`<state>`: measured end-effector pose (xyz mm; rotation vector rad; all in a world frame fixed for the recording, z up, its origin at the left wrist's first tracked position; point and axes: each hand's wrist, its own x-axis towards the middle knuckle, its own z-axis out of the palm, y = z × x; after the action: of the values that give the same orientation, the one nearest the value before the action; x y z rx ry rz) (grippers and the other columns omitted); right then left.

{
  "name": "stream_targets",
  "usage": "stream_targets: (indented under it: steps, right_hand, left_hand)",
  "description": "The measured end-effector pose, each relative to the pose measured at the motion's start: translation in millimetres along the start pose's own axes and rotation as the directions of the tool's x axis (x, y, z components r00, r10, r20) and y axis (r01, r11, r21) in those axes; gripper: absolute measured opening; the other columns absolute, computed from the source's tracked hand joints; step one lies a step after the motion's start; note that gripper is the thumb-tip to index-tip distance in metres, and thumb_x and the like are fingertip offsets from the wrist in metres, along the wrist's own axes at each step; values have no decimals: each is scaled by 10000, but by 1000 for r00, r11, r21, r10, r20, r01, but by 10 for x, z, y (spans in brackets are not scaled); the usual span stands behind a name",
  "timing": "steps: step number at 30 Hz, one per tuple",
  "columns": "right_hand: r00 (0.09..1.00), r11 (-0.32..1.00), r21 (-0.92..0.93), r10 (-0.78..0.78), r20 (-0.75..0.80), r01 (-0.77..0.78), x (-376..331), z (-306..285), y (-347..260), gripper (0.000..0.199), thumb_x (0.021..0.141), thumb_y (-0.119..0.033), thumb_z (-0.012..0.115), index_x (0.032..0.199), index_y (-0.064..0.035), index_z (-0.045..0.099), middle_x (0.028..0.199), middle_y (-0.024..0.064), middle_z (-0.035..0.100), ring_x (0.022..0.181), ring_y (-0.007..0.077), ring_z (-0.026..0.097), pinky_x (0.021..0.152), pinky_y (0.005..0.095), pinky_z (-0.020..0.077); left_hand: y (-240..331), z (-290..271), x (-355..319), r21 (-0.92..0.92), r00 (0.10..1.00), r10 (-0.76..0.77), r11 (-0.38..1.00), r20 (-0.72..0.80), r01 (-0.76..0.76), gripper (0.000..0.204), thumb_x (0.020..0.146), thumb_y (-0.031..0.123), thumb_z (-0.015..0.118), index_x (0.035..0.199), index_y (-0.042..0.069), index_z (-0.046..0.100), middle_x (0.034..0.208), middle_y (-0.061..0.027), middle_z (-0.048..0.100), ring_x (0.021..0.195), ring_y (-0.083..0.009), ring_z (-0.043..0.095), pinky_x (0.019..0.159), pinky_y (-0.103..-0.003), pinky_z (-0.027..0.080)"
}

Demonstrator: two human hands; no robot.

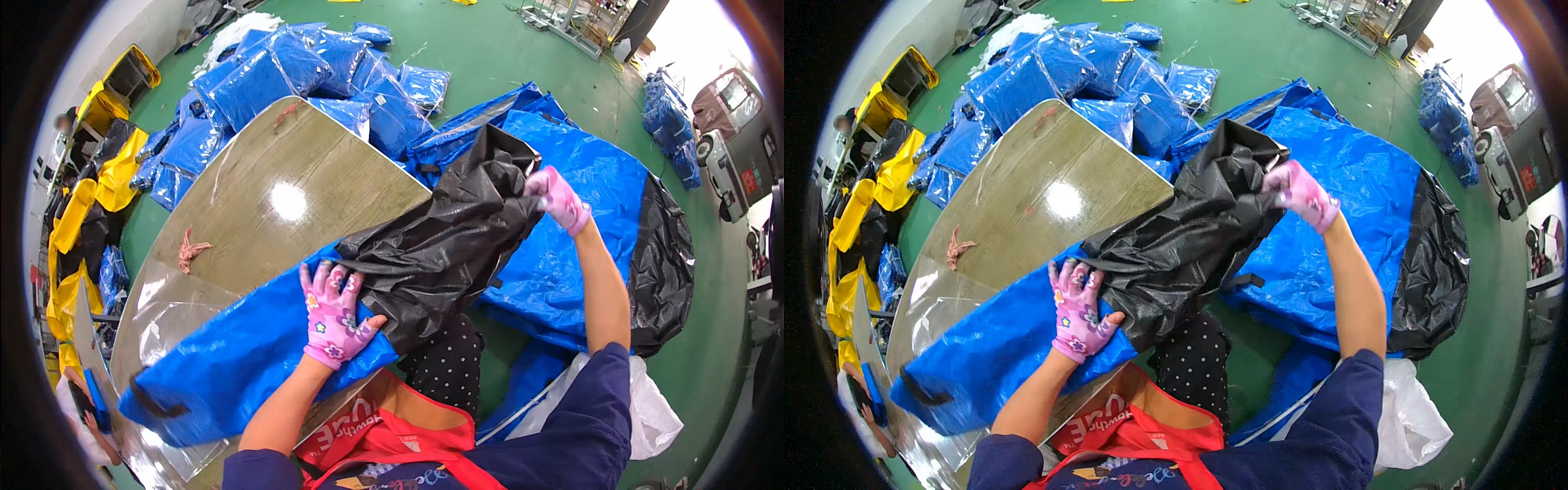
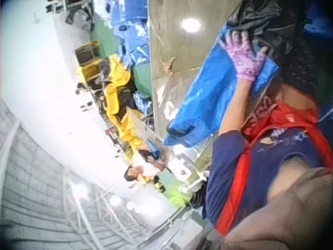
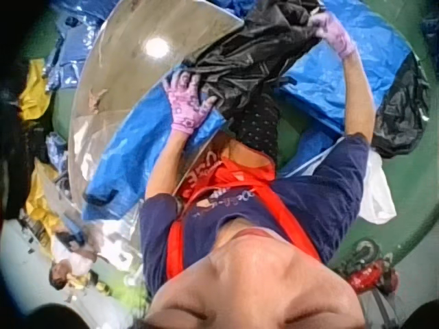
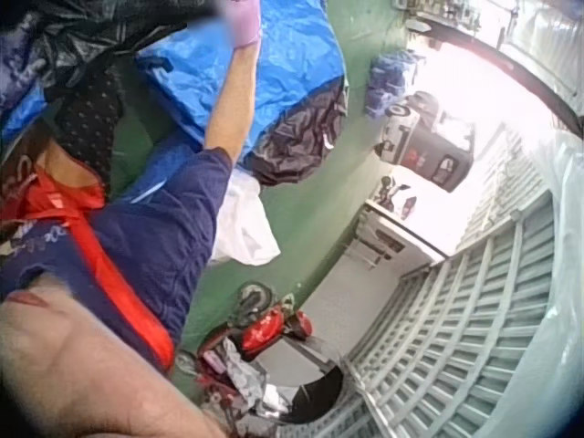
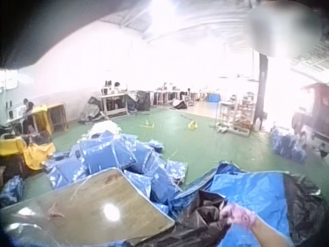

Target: The person folds blue and black tarps on a table, places them into clear plastic bags, and sets the packaged items aside. The process is repeated for multiple tarps in a factory setting.

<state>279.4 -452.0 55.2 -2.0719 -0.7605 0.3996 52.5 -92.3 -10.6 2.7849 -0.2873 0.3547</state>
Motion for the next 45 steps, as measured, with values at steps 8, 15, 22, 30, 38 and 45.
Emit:
stream_targets:
  steps: [8, 15, 22, 30, 38, 45]
  right_hand:
    - [838, 625, -776, -465, -285, 82, -109, 349, -582, 560, 751, -323, 685, 1264, -136, 559, 1361, 114, 507, 1314, 332, 418, 1090, 472, 322]
    - [998, 490, -872, -58, -23, 9, 361, 1128, -280, 272, 820, -431, 634, 948, -194, 672, 975, 18, 660, 972, 230, 596, 943, 457, 404]
    - [563, 946, -233, -68, -824, -226, -48, 1239, -260, 797, 814, -582, 634, 1302, 27, 469, 1282, 177, 528, 1181, 318, 500, 1031, 392, 361]
    - [753, 824, 535, 228, -617, 188, -145, 2076, -1484, 473, 832, -87, 683, 1277, -14, 541, 1244, 109, 595, 1110, 225, 562, 955, 341, 443]
    - [766, 611, -565, -640, 59, 554, -288, 3507, -2524, 548, 765, -58, 535, 1286, -218, 583, 1217, 133, 614, 1087, 337, 600, 936, 466, 469]
    - [778, 686, -555, -620, -106, 471, -237, 3350, -2366, 558, 695, -9, 588, 1230, -163, 626, 1176, 100, 644, 1094, 296, 612, 869, 418, 494]
  left_hand:
    - [47, -12, -21, 62, 993, -111, 992, -49, 114, 857, 689, 654, 649, 1289, 57, 519, 1305, -171, 440, 1361, -457, 235, 1111, -664, 55]
    - [40, 44, -19, 84, 993, -115, 989, -38, 118, 957, 689, 654, 653, 1440, 136, 363, 1526, -184, 235, 1402, -466, 161, 1116, -648, 39]
    - [104, -126, -8, 95, 974, -210, 975, 89, 201, 802, 749, 603, 627, 1403, 169, 463, 1511, -170, 311, 1404, -404, 233, 1134, -601, 61]
    - [8, -15, -158, 69, 981, -195, 978, -19, 196, 770, 843, 632, 491, 1430, 137, 421, 1496, -198, 332, 1425, -416, 184, 1121, -626, -11]
    - [-434, -138, -865, 199, 971, -186, 968, 149, 155, 652, 894, 531, 470, 1403, 125, 436, 1447, -170, 414, 1393, -327, 290, 1150, -547, 122]
    - [-600, -1145, -2247, -337, 945, 29, 937, 327, 88, 625, 921, 498, 435, 1425, 129, 398, 1457, -126, 416, 1401, -267, 292, 1158, -515, 134]
